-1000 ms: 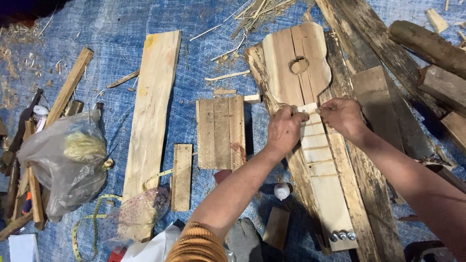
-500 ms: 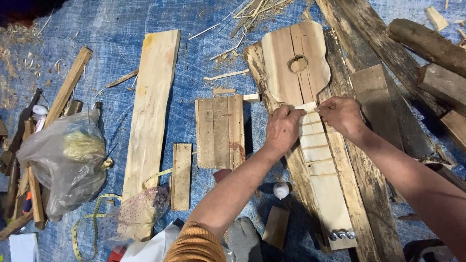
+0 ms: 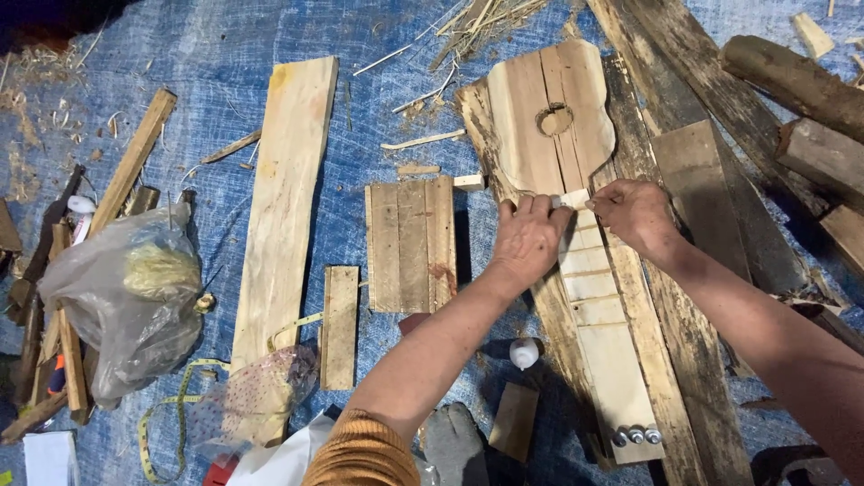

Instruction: Assembling the neck of a stringed instrument by hammering in frets and gluing the nut.

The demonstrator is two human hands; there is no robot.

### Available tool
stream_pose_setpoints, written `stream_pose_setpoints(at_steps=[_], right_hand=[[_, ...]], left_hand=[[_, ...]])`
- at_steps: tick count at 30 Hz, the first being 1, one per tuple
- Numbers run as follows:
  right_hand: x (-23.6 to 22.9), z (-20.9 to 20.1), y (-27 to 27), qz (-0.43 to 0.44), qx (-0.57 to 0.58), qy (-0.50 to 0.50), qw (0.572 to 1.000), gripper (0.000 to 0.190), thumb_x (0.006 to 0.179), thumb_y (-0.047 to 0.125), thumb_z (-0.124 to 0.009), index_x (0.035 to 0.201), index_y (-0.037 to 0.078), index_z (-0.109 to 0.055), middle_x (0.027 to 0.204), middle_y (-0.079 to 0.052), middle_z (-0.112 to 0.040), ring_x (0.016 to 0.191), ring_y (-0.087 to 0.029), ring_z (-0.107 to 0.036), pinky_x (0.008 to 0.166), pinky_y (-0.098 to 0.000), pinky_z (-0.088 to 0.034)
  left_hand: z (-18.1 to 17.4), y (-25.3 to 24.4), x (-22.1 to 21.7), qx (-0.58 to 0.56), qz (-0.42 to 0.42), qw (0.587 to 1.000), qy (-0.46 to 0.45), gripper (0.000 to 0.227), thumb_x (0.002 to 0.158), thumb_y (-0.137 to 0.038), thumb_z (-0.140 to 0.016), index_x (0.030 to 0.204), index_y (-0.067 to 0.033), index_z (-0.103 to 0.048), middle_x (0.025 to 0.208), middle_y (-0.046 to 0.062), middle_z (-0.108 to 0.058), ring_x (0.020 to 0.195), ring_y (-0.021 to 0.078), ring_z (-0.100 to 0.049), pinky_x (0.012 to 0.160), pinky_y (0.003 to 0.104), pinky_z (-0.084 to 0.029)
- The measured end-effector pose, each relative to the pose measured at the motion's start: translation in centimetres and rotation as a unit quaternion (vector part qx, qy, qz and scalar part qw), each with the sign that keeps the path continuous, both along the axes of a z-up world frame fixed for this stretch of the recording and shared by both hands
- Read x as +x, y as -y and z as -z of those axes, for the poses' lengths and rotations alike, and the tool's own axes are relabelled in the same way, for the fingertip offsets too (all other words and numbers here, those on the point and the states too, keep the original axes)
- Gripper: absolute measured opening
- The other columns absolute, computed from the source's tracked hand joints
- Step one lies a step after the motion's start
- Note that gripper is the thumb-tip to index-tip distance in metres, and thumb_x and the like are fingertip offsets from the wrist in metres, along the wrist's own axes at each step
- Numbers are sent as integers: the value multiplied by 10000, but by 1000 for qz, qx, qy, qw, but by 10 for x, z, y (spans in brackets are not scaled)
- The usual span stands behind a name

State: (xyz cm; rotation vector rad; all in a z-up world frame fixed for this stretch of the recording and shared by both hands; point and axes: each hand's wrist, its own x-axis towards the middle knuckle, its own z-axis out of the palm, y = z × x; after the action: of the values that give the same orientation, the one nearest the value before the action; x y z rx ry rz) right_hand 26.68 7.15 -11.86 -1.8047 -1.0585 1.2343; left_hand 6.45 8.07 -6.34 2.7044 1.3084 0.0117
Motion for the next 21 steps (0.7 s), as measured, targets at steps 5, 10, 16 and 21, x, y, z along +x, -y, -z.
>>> stream_pose_setpoints(at_steps=[5, 10, 16, 21], right_hand=[[4, 27, -5, -8, -7, 21, 1000, 172, 931, 136, -698, 1069, 63, -770, 622, -133, -662, 498, -173, -619, 440, -262, -492], [3, 39, -5, -15, -29, 53, 998, 167, 924, 182, -716, 1066, 135, -790, 630, -86, -689, 556, -155, -646, 486, -279, -497], [3, 51, -9, -16, -39, 59, 997, 156, 920, 210, -723, 1057, 175, -790, 636, -59, -696, 575, -149, -645, 515, -267, -488], [2, 39, -4, -15, -34, 63, 997, 162, 919, 180, -726, 1065, 158, -792, 652, -72, -704, 653, -175, -683, 587, -282, -507]], left_hand=[[12, 5, 6, 25, 18, 999, -34, 278, 936, -194, -536, 1205, -196, -609, 1091, 85, -578, 1119, 286, -548, 1026, 580, -320], [4, 15, 15, 63, 43, 997, 5, 300, 916, -130, -559, 1204, -74, -623, 1081, 145, -606, 1086, 324, -562, 1010, 562, -350], [-2, 14, 12, 3, 29, 1000, 9, 378, 942, -112, -521, 1309, -58, -594, 1147, 142, -612, 1125, 311, -583, 1050, 534, -358], [0, 8, 14, -21, 20, 999, -31, 460, 931, -166, -543, 1389, -128, -550, 1203, 99, -600, 1151, 286, -560, 1064, 568, -333]])
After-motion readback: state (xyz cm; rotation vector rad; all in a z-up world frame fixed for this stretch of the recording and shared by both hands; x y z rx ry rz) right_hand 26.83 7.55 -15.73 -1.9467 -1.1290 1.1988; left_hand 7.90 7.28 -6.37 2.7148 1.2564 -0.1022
